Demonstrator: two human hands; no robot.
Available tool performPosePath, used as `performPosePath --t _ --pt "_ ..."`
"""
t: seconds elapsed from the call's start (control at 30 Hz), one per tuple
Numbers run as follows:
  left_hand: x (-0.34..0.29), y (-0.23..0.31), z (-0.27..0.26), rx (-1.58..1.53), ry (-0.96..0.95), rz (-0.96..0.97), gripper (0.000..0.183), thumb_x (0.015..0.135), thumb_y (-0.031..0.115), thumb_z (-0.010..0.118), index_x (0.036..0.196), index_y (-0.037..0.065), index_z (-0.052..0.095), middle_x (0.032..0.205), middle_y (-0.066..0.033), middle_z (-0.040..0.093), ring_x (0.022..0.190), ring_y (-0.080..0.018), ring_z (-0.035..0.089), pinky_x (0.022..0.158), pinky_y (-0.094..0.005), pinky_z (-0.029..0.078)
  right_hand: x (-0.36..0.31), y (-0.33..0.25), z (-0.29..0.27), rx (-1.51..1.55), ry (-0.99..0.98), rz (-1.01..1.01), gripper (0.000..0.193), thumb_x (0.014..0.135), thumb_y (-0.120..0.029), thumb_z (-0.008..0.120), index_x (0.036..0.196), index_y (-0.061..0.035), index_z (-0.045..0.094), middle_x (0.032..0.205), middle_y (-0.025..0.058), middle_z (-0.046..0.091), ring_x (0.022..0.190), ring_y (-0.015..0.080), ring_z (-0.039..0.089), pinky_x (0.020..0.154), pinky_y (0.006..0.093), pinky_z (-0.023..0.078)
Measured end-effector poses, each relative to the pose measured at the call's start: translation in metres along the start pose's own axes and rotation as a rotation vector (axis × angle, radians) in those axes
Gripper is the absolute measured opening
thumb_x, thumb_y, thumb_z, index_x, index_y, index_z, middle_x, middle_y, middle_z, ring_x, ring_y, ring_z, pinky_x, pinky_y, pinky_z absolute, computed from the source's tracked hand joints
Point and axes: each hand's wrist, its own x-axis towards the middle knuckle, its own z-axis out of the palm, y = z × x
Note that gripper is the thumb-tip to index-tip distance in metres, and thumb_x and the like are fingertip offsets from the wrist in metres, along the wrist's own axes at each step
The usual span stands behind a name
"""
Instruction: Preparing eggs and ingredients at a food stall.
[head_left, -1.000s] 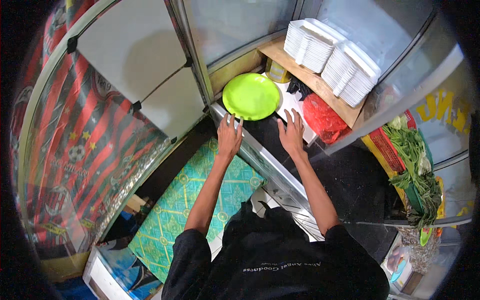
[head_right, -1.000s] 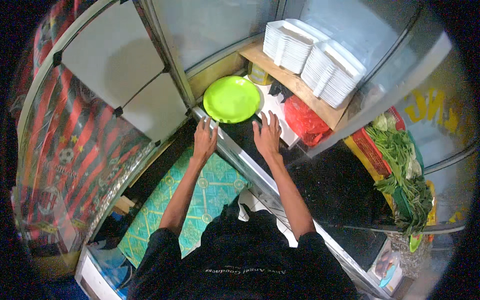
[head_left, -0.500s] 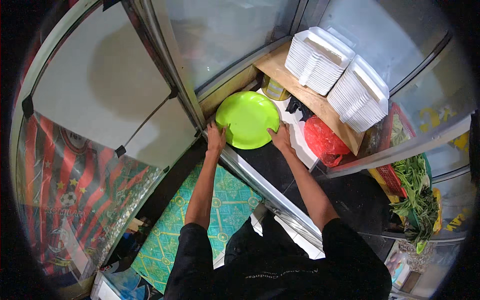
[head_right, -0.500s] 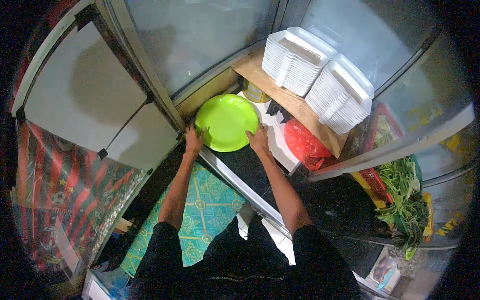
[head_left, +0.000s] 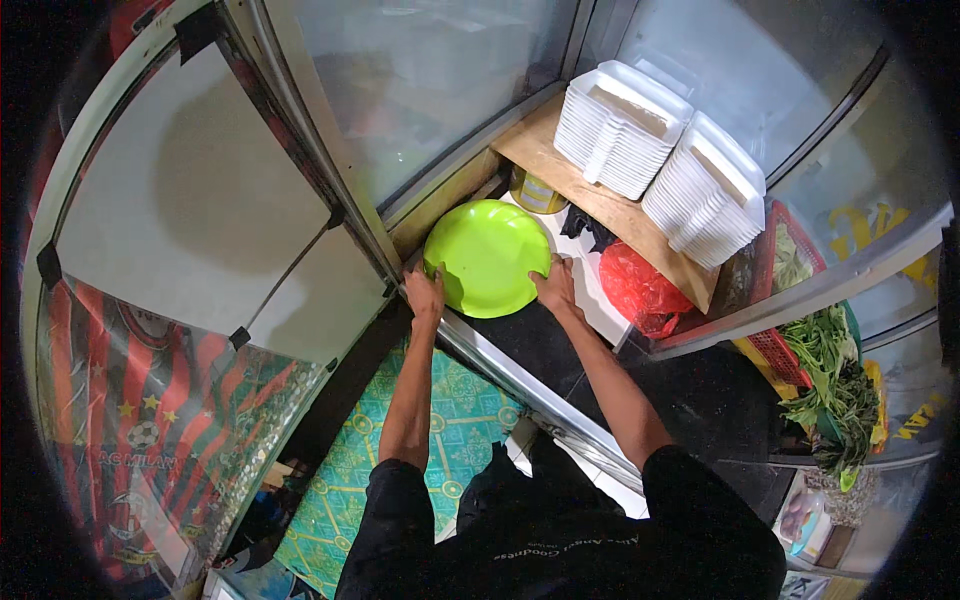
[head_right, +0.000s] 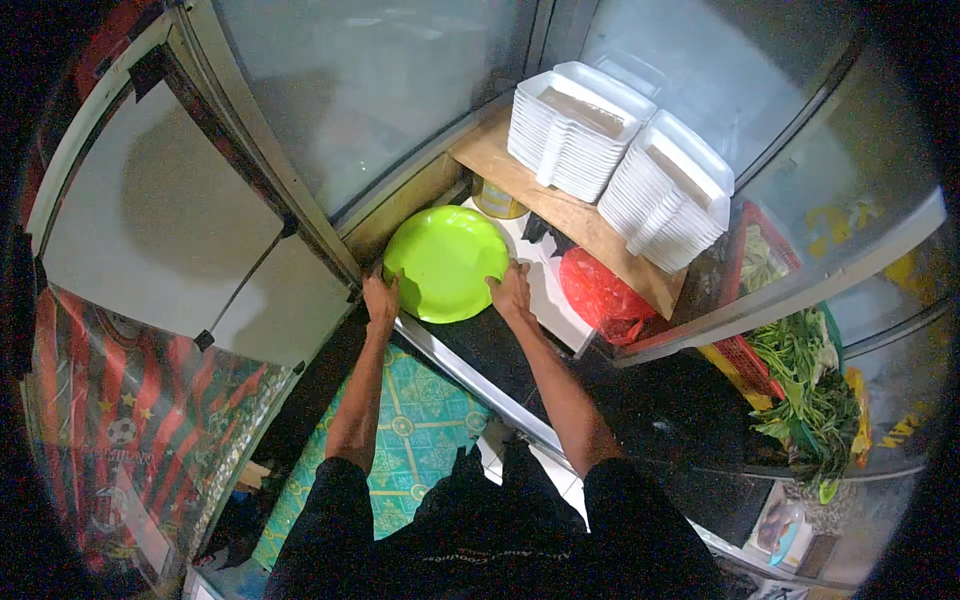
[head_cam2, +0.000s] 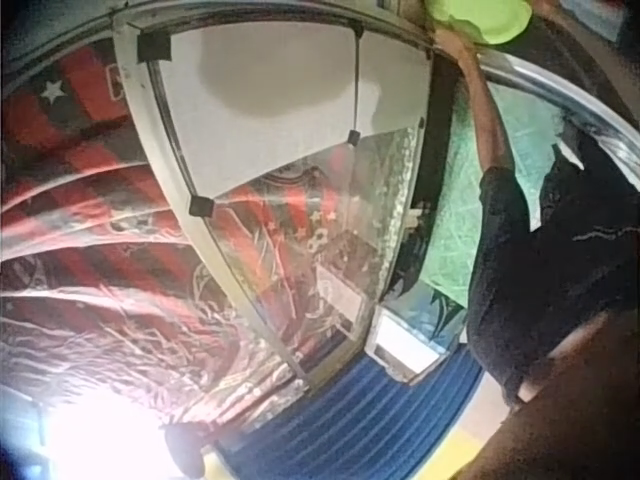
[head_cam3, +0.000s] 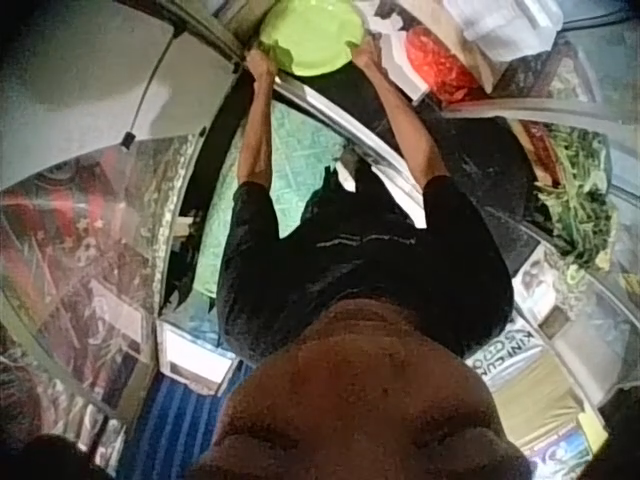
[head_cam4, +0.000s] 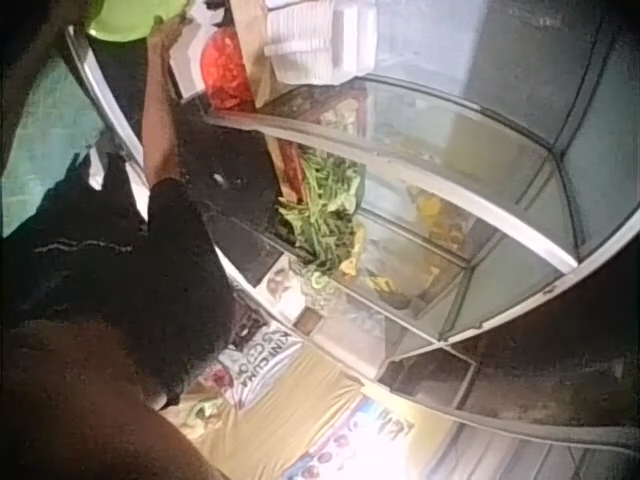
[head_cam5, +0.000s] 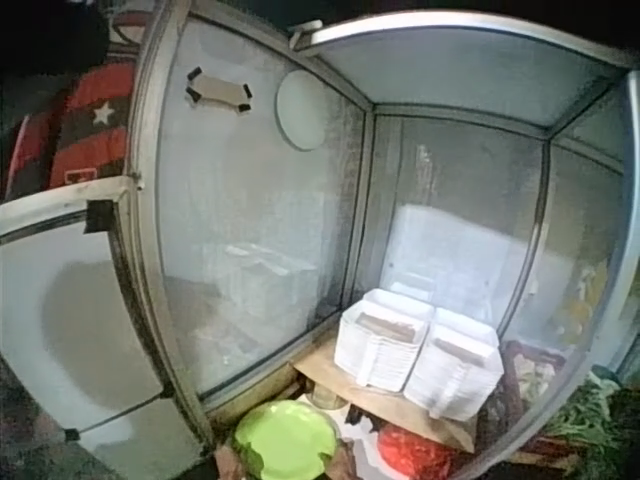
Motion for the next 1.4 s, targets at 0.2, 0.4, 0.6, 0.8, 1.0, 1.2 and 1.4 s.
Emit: performPosePath --t 0.2,0.4,0.6,0.8,1.0,1.2,1.4 --pt "-0.005 0.009 -0.004 0.049 0.081 0.028 0.049 0.076 0.019 0.07 0.112 -0.007 0.05 0.113 -0.0297 0.047 0.107 -0.0435 0.048 0.089 -0.0447 0.042 -0.004 0.006 0.006 -0.165 0.116 -0.081 0.056 0.073 -0.015 0.072 0.115 0.0073 0.044 0.113 0.0282 0.048 0.102 0.0437 0.053 0.087 0.0445 0.046" --pt "-0.011 0.029 -0.019 -0.307 -0.021 -0.102 0.043 0.082 0.02 0.065 0.11 -0.008 0.05 0.098 -0.0299 0.057 0.092 -0.0438 0.057 0.081 -0.0465 0.043 -0.012 0.005 -0.01 0.133 0.078 0.084 0.048 0.081 -0.02 0.064 0.115 0.0069 0.044 0.108 0.025 0.058 0.098 0.0358 0.059 0.087 0.0408 0.045" --pt "-0.041 0.066 -0.019 -0.441 -0.063 -0.025 0.046 0.094 0.032 0.045 0.107 -0.011 0.05 0.102 -0.0345 0.057 0.095 -0.0463 0.056 0.081 -0.0456 0.042 -0.051 0.026 -0.039 0.292 0.307 -0.016 0.043 0.088 -0.022 0.053 0.119 0.0044 0.038 0.101 0.0296 0.06 0.097 0.041 0.059 0.086 0.0462 0.045" --pt "-0.109 0.088 -0.014 -0.603 -0.092 0.034 0.04 0.097 0.027 0.034 0.09 -0.009 0.051 0.071 -0.0152 0.051 0.067 -0.0237 0.043 0.068 -0.0371 0.039 -0.135 0.058 -0.083 0.279 0.51 -0.002 0.038 0.091 -0.023 0.048 0.121 -0.0008 0.039 0.099 0.026 0.062 0.095 0.0402 0.06 0.082 0.0445 0.045" --pt "-0.211 0.137 -0.01 -0.655 -0.373 0.131 0.04 0.096 0.034 0.044 0.079 -0.001 0.053 0.071 -0.0019 0.048 0.067 -0.0122 0.041 0.064 -0.0298 0.037 -0.247 0.098 -0.155 0.349 0.623 0.125 0.037 0.092 -0.023 0.048 0.121 -0.0003 0.041 0.099 0.0253 0.062 0.093 0.037 0.061 0.081 0.042 0.045" --pt "-0.348 0.186 0.018 -0.798 -0.648 0.198 0.025 0.09 0.021 0.057 0.091 -0.004 0.057 0.079 -0.0059 0.059 0.072 -0.011 0.05 0.065 -0.0291 0.042 -0.382 0.164 -0.228 0.42 0.813 0.197 0.035 0.093 -0.019 0.047 0.12 0.0022 0.041 0.099 0.0248 0.062 0.091 0.0352 0.063 0.078 0.0391 0.047" --pt "-0.501 0.23 0.059 -0.746 -0.869 0.328 0.035 0.093 0.027 0.052 0.101 -0.006 0.057 0.085 -0.0104 0.061 0.075 -0.0138 0.052 0.069 -0.0293 0.042 -0.527 0.244 -0.293 0.353 1.091 0.302 0.033 0.093 -0.017 0.043 0.121 0.0014 0.041 0.097 0.0256 0.062 0.087 0.0346 0.062 0.075 0.0393 0.046"
